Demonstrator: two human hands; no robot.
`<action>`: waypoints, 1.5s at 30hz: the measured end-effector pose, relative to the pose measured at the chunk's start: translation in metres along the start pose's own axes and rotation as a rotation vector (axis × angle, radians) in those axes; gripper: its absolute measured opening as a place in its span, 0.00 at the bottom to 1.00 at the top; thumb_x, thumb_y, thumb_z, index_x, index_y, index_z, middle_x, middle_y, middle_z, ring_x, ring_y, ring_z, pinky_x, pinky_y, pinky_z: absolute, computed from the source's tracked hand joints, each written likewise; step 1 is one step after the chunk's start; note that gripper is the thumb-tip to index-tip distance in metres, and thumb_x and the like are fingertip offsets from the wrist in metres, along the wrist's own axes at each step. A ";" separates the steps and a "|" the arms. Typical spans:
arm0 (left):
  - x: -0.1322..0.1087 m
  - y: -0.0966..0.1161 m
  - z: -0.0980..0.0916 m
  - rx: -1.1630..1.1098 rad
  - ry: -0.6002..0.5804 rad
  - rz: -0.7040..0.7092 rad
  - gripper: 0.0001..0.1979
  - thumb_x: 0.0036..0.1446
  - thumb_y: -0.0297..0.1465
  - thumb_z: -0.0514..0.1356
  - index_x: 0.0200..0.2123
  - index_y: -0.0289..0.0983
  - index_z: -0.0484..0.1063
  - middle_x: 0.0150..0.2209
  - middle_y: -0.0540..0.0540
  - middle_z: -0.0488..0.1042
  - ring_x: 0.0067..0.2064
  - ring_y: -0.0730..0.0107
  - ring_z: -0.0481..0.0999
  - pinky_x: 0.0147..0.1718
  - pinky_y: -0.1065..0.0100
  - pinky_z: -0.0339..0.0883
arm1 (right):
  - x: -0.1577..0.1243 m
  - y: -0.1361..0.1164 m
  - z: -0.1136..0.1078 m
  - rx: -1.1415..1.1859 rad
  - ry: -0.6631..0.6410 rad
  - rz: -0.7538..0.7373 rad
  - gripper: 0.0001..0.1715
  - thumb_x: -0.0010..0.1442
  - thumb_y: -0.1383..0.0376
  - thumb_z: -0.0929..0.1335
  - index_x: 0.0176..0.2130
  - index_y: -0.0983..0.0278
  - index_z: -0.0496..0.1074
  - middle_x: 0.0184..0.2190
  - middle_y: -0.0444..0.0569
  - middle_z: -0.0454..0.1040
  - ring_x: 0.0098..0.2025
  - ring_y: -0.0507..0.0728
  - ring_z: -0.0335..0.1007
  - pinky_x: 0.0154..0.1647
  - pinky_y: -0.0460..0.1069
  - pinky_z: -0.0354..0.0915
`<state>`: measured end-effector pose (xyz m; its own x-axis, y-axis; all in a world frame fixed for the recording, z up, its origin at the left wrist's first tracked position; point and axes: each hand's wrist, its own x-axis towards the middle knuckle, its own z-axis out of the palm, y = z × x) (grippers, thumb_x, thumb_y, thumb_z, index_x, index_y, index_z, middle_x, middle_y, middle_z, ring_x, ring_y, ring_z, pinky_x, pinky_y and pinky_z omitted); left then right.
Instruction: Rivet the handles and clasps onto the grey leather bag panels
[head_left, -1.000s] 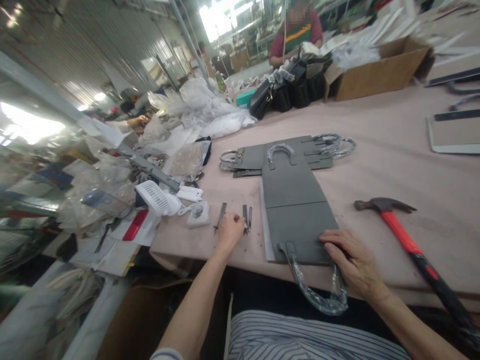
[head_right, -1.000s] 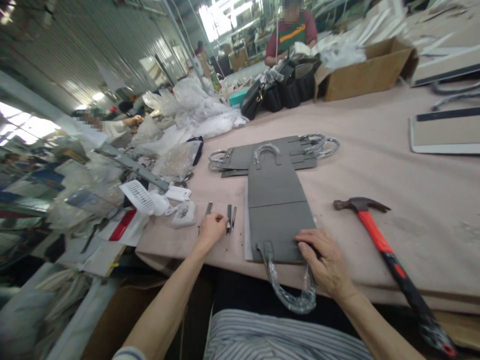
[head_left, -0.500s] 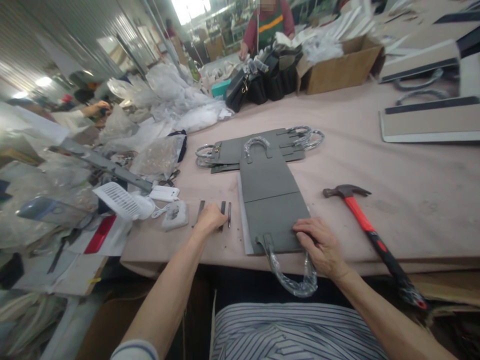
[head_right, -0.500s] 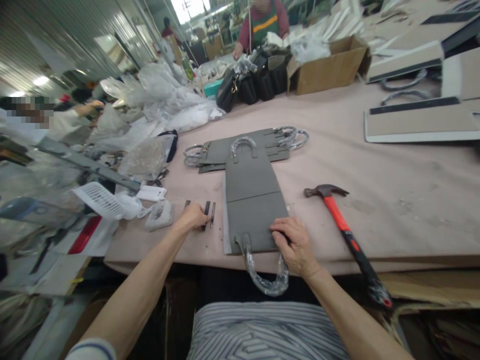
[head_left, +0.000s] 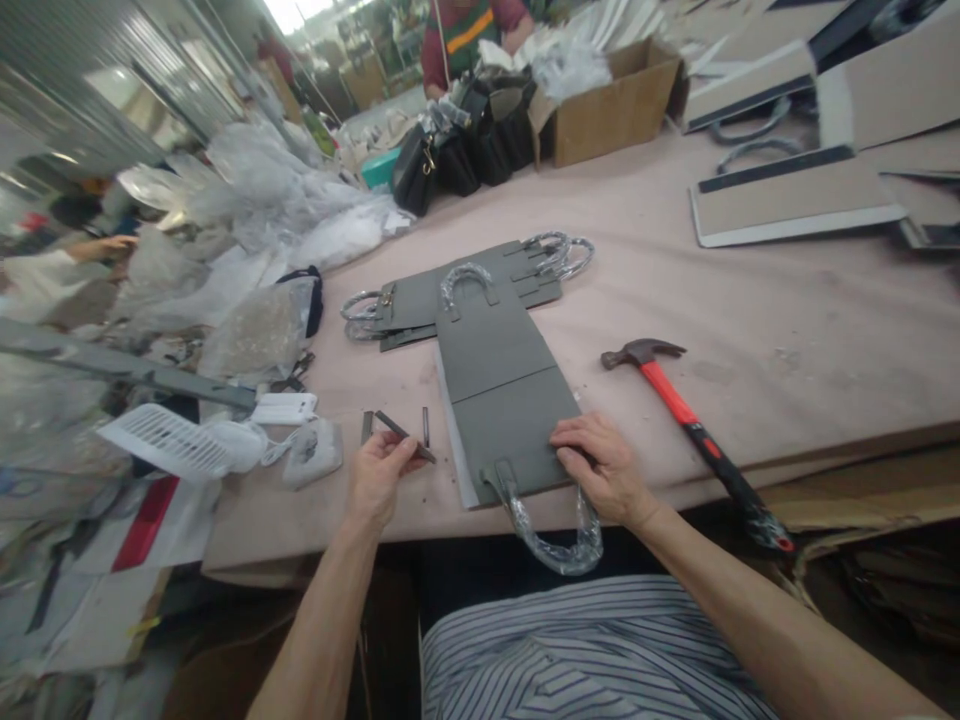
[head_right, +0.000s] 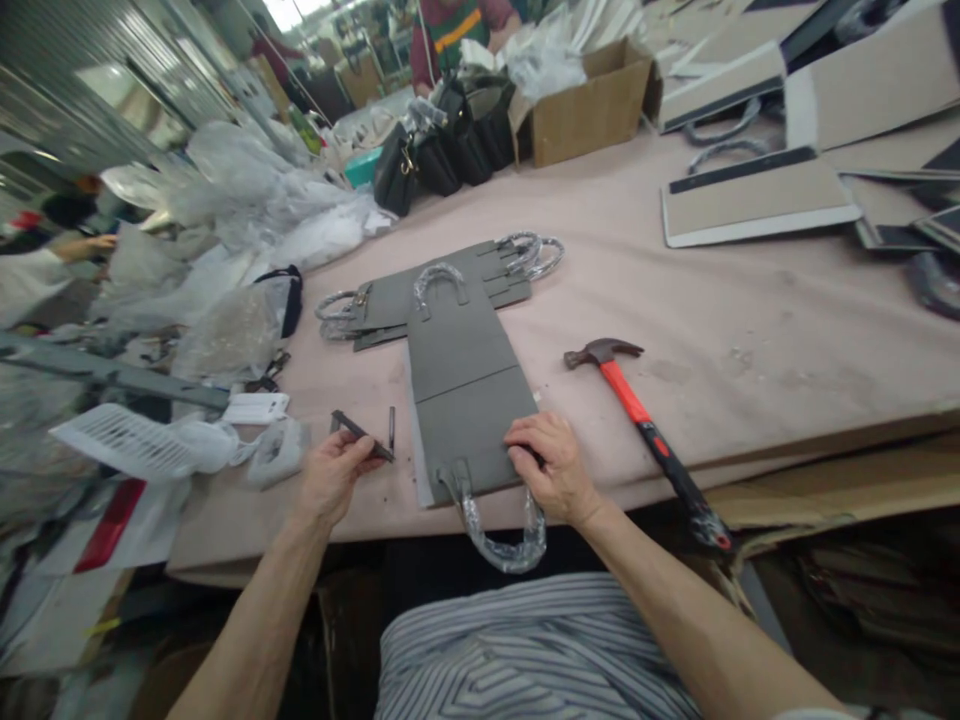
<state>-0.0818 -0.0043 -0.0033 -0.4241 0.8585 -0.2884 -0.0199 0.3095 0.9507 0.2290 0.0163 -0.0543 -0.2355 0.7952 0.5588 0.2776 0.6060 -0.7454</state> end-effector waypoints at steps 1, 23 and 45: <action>-0.008 -0.003 0.011 -0.129 -0.004 0.026 0.28 0.34 0.41 0.77 0.35 0.34 0.70 0.28 0.49 0.78 0.29 0.68 0.80 0.31 0.68 0.77 | 0.000 0.000 0.000 -0.002 0.001 0.004 0.07 0.65 0.69 0.66 0.42 0.60 0.75 0.40 0.49 0.77 0.43 0.60 0.72 0.46 0.58 0.64; -0.059 -0.045 0.088 0.147 -0.263 0.532 0.06 0.65 0.30 0.60 0.44 0.37 0.68 0.43 0.44 0.79 0.45 0.65 0.81 0.46 0.64 0.77 | 0.003 -0.003 -0.001 0.014 0.026 0.006 0.08 0.64 0.69 0.67 0.42 0.60 0.75 0.39 0.50 0.78 0.43 0.61 0.73 0.46 0.58 0.65; -0.056 -0.043 0.095 0.406 -0.198 0.842 0.05 0.67 0.30 0.57 0.42 0.38 0.72 0.39 0.43 0.79 0.41 0.65 0.80 0.44 0.65 0.75 | -0.004 -0.006 -0.002 -0.087 0.099 0.137 0.07 0.65 0.65 0.66 0.41 0.60 0.75 0.43 0.52 0.78 0.47 0.62 0.72 0.49 0.61 0.66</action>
<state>0.0291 -0.0268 -0.0390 0.0056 0.9063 0.4225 0.5538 -0.3547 0.7534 0.2307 0.0092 -0.0514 -0.0985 0.8657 0.4908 0.3808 0.4884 -0.7851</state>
